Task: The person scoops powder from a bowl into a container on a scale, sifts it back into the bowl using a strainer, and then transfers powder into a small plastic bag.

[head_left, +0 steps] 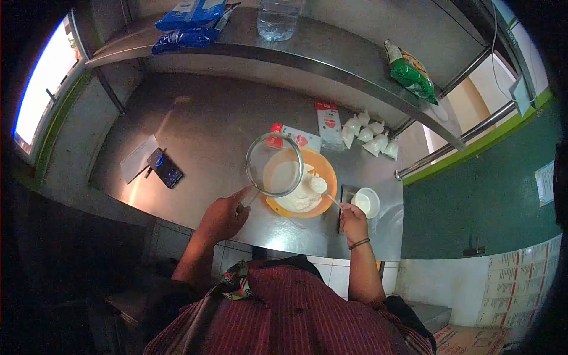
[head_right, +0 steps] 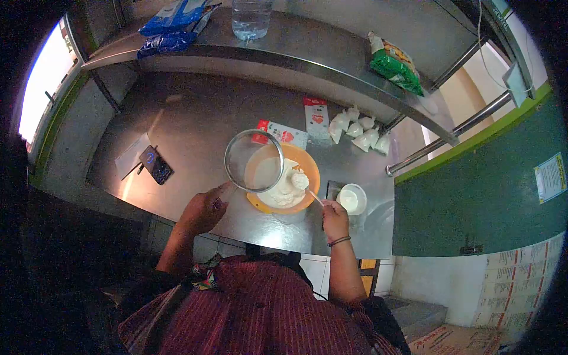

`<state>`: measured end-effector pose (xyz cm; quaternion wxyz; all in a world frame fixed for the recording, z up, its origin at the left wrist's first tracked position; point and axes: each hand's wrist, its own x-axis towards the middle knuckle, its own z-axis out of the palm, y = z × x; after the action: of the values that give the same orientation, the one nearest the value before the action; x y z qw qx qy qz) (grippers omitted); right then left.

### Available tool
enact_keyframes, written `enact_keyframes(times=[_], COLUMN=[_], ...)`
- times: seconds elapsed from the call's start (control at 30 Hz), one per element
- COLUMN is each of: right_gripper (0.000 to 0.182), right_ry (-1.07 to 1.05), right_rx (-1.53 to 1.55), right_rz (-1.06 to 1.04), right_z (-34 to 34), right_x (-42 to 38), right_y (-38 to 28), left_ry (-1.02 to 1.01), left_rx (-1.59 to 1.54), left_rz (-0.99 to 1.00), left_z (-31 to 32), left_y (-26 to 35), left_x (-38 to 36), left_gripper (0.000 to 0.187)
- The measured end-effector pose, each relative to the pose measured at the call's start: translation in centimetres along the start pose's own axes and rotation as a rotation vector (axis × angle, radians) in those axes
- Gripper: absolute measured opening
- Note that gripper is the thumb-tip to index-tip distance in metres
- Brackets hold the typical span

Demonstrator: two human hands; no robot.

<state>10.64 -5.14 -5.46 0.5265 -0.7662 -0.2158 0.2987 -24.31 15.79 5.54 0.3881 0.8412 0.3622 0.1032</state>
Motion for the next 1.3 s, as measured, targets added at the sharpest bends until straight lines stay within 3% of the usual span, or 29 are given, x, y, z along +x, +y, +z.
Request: enact_keyframes(times=[0.07,0.13,0.23,0.5,0.57,0.67,0.8,0.87,1.17,1.3], right_gripper=[0.02,0.02,0.02,0.024,0.027,0.026,0.026,0.025,0.019,0.025], right_ry=[-0.001,-0.003,-0.038,-0.093,-0.098,-0.097,-0.049,-0.028,0.146,0.187], right_rx=[-0.018,0.104,0.073,0.177,0.195,0.195,0.217,0.245,0.4,0.293], right_rz=[-0.042,0.099,-0.009,0.065,0.103,0.044,0.061,0.06,0.076,0.049], right_z=[0.0,0.6,0.6,2.8,2.8,2.1,-0.1,-1.6,-9.5,-12.9], right_x=[-0.3,-1.9,-1.6,-2.4,-2.6,-2.9,-4.1,-4.3,-5.7,-4.5], right_y=[-0.8,-4.4,-4.0,-5.6,-5.9,-5.2,-5.1,-5.3,-4.3,-1.8], left_ry=[-0.04,-0.026,-0.046,-0.118,-0.017,-0.062,-0.081,-0.194,-0.289,-0.276], left_rx=[0.011,0.023,0.026,-0.088,-0.086,-0.128,-0.109,-0.158,-0.144,-0.17], left_rz=[-0.038,0.001,0.004,0.012,0.159,0.173,0.268,0.124,0.25,0.288], left_z=[0.0,0.9,1.4,3.8,5.1,6.2,7.8,7.9,13.8,17.6], left_y=[0.4,-0.7,-0.6,-0.2,-0.4,0.7,3.0,5.3,10.9,11.9], left_x=[0.0,0.0,0.0,0.2,0.3,0.6,1.5,2.1,5.8,7.1], left_gripper=[0.058,0.059,0.061,0.063,0.061,0.061,0.061,0.06,0.061,0.061])
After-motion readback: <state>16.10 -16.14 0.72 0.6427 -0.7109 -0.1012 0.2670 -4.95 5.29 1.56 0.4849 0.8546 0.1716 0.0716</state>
